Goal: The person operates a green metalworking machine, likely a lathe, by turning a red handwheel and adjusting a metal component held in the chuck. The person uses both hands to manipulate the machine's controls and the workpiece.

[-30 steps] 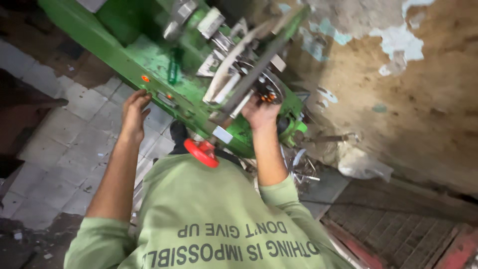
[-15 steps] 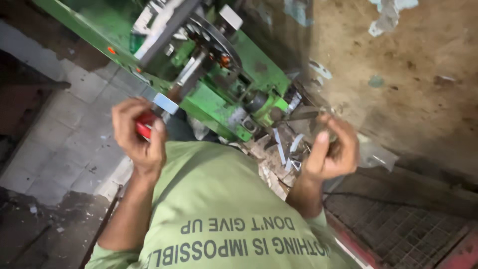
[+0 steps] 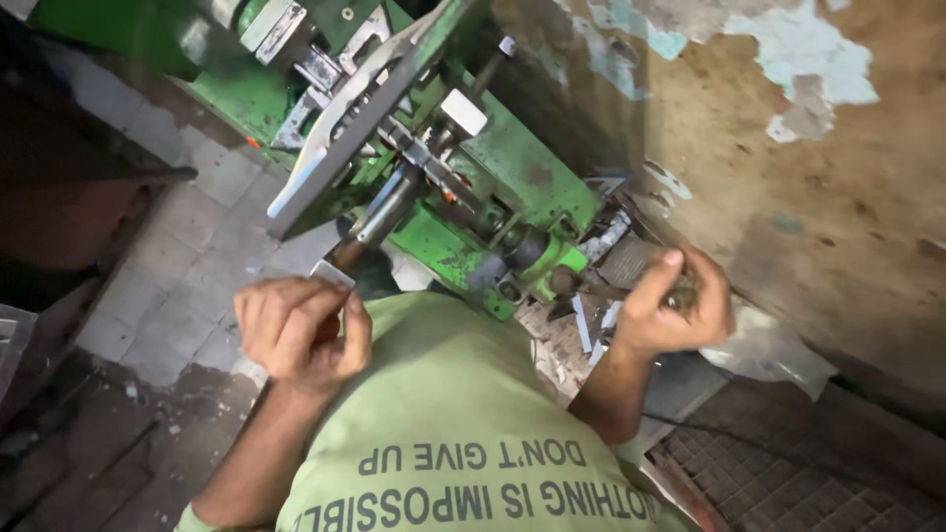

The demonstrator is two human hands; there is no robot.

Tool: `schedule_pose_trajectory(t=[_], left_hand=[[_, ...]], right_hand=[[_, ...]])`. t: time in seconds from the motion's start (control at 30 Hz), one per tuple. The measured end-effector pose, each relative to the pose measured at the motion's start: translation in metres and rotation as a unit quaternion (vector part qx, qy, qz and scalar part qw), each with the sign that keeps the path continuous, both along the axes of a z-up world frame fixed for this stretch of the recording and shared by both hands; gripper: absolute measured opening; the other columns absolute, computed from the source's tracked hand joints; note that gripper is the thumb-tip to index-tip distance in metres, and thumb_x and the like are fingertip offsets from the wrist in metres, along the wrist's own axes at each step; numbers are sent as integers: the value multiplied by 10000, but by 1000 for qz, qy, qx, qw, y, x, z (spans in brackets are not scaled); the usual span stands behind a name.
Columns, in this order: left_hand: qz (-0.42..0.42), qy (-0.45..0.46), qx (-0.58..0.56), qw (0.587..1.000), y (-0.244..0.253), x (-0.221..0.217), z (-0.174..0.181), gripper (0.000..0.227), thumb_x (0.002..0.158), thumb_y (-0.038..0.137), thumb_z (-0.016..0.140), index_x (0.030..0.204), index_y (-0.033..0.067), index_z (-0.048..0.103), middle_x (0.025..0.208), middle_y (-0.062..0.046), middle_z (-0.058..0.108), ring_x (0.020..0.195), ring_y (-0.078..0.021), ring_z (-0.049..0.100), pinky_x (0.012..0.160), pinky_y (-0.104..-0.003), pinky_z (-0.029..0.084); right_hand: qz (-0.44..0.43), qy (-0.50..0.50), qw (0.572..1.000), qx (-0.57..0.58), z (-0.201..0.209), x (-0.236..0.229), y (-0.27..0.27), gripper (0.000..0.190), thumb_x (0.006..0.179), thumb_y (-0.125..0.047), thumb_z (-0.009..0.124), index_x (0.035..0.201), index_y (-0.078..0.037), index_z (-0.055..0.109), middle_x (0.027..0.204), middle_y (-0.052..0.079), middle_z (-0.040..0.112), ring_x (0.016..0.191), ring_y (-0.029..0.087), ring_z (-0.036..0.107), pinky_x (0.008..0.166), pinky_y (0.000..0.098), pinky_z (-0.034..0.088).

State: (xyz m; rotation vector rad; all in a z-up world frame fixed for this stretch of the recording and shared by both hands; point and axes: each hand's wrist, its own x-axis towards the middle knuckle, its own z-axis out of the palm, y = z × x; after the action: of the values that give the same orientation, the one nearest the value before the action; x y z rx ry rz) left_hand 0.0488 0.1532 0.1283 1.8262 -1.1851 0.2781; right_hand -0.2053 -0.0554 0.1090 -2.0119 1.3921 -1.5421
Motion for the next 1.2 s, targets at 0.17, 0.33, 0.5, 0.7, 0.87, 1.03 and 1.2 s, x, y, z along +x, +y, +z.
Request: schedule_pose_trajectory(t=[0.17, 0.33, 0.5, 0.7, 0.87, 1.03, 1.2], left_hand=[[-9, -3, 25, 1000, 1, 4, -1, 137, 745, 41, 777, 816, 61, 662, 785, -53, 679, 674, -231, 612, 723, -372, 392], [-61, 8, 72, 996, 11, 11, 3, 98, 748, 76, 787, 779, 92, 695, 713, -12, 646, 615, -201, 572, 692, -361, 376], [-60, 2, 114, 992, 17, 9, 0, 55, 772, 72, 770, 765, 105, 726, 657, 20, 612, 585, -179, 535, 707, -375, 388], [-57, 5, 118, 991, 16, 10, -2, 63, 806, 95, 745, 748, 88, 718, 642, 8, 610, 620, -212, 582, 732, -383, 403], [-65, -1, 110, 992, 17, 11, -3, 107, 818, 134, 755, 721, 110, 719, 610, 30, 598, 593, -178, 570, 678, -358, 378], [-74, 7, 121, 990, 18, 12, -2, 141, 845, 174, 745, 720, 120, 709, 611, 21, 582, 611, -191, 579, 682, -370, 394], [-78, 12, 120, 990, 18, 13, -2, 148, 851, 184, 741, 721, 120, 712, 603, 35, 563, 597, -184, 556, 684, -363, 391]], right_hand=[[13, 21, 1000, -6, -1, -1, 0, 161, 1013, -67, 663, 1020, 94, 682, 811, 162, 667, 681, 246, 678, 586, 296, 500], [39, 13, 999, -29, 1, -2, -4, 153, 1006, -60, 629, 1016, 92, 643, 714, 146, 631, 624, 220, 632, 533, 289, 450], [106, -23, 994, -28, -6, -7, -6, 112, 992, -22, 593, 1062, 66, 594, 676, 139, 552, 557, 230, 523, 533, 318, 395], [140, -43, 985, -94, -16, -13, -17, 99, 945, -15, 569, 1018, 51, 579, 595, 84, 506, 530, 181, 484, 539, 354, 367], [169, -46, 980, -96, -20, -20, -18, 123, 933, -23, 565, 1015, 65, 588, 575, 71, 509, 551, 175, 473, 577, 369, 355], [167, -46, 983, -55, -16, -20, -16, 128, 953, -32, 585, 1035, 67, 584, 597, 98, 540, 573, 186, 476, 559, 336, 375], [144, -57, 987, -49, -13, -15, -12, 101, 955, -49, 584, 916, 44, 584, 592, 87, 508, 580, 197, 468, 549, 346, 358]])
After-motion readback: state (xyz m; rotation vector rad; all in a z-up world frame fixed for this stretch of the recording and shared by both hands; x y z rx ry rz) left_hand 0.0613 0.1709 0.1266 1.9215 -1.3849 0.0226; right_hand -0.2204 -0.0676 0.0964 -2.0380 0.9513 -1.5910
